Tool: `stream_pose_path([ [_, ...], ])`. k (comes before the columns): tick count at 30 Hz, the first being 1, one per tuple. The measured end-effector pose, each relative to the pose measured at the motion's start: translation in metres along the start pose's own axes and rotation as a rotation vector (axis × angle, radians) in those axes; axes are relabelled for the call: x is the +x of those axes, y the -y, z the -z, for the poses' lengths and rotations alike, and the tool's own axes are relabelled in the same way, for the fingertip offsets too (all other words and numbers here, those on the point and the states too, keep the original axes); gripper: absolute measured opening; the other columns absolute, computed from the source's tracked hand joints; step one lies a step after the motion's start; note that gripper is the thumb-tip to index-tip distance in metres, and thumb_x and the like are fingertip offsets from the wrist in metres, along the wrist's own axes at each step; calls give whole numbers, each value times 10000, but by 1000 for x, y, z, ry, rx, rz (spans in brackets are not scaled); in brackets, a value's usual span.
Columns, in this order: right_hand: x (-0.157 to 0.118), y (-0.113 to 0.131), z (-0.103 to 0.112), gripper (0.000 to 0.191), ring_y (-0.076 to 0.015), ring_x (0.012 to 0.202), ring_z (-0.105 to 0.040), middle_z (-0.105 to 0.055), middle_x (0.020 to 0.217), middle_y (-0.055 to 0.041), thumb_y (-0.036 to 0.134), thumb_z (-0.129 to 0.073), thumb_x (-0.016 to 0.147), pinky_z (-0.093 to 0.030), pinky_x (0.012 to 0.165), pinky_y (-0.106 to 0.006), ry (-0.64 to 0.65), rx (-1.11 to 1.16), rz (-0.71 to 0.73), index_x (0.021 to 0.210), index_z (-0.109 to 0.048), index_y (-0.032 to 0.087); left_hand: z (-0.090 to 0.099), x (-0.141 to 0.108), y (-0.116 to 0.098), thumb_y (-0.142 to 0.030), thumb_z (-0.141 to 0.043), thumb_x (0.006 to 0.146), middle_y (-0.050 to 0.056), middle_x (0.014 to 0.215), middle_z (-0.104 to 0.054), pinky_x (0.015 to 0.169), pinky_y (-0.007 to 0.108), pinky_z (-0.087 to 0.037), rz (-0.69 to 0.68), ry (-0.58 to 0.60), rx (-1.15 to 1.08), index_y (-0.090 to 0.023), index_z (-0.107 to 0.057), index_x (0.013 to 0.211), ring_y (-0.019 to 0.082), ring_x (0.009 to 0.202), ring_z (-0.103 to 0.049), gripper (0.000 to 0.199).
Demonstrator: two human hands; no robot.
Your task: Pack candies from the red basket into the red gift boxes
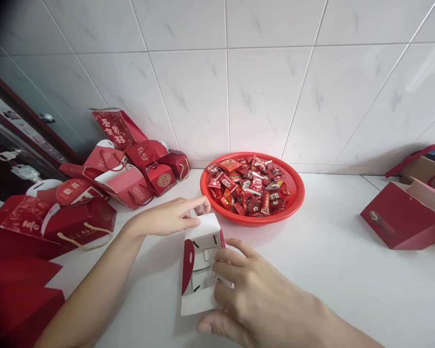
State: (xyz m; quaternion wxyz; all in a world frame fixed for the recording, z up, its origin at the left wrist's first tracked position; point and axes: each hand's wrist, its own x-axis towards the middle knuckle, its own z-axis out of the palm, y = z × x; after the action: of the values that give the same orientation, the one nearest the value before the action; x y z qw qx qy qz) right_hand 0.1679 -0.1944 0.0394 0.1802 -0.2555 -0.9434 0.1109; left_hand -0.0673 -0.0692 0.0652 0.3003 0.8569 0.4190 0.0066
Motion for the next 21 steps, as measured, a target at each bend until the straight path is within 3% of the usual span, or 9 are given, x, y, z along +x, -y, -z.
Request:
stream_pose_path([
  [4, 2, -5, -4, 293, -213, 963, -598, -663, 894, -63, 307, -536, 1031, -458, 1039, -425, -12, -2, -59, 808, -682, 186, -1, -8, -13, -257, -481, 930, 2, 994, -721, 753, 273, -437, -35, -15, 109, -236, -647, 947, 199, 911, -641, 168],
  [9, 0, -9, 0, 308, -238, 1060, -618, -671, 946, -73, 394, -580, 1009, -485, 1016, -417, -28, -6, -124, 795, -699, 206, 1, -18, -22, -456, -613, 908, -7, 1316, -698, 885, 272, -467, 0, 81, 105, -313, -652, 1291, 256, 1227, -605, 411],
  [12, -3, -10, 1, 315, -254, 1092, -627, -681, 985, -86, 403, -569, 1012, -512, 986, -419, -60, -38, -174, 797, -670, 196, 6, -20, -15, -484, -698, 838, 31, 1377, -677, 934, 290, -473, 3, 116, 125, -296, -590, 1421, 292, 1267, -599, 622],
  [16, -2, -12, 2, 292, -264, 1142, -626, -692, 1043, -97, 408, -556, 1016, -522, 993, -419, -52, -60, -191, 849, -656, 190, 16, -16, 1, -514, -803, 717, 57, 1308, -724, 949, 287, -488, -46, 251, 16, -260, -489, 1519, 285, 1162, -673, 899],
  [21, 2, -14, 3, 275, -281, 1214, -604, -695, 1068, -110, 374, -547, 1022, -489, 1065, -460, -72, -112, -191, 859, -660, 183, 14, -6, 0, -427, -797, 728, 62, 1503, -579, 1012, 281, -472, -69, 161, -54, -238, -553, 1471, 286, 1324, -583, 804],
])
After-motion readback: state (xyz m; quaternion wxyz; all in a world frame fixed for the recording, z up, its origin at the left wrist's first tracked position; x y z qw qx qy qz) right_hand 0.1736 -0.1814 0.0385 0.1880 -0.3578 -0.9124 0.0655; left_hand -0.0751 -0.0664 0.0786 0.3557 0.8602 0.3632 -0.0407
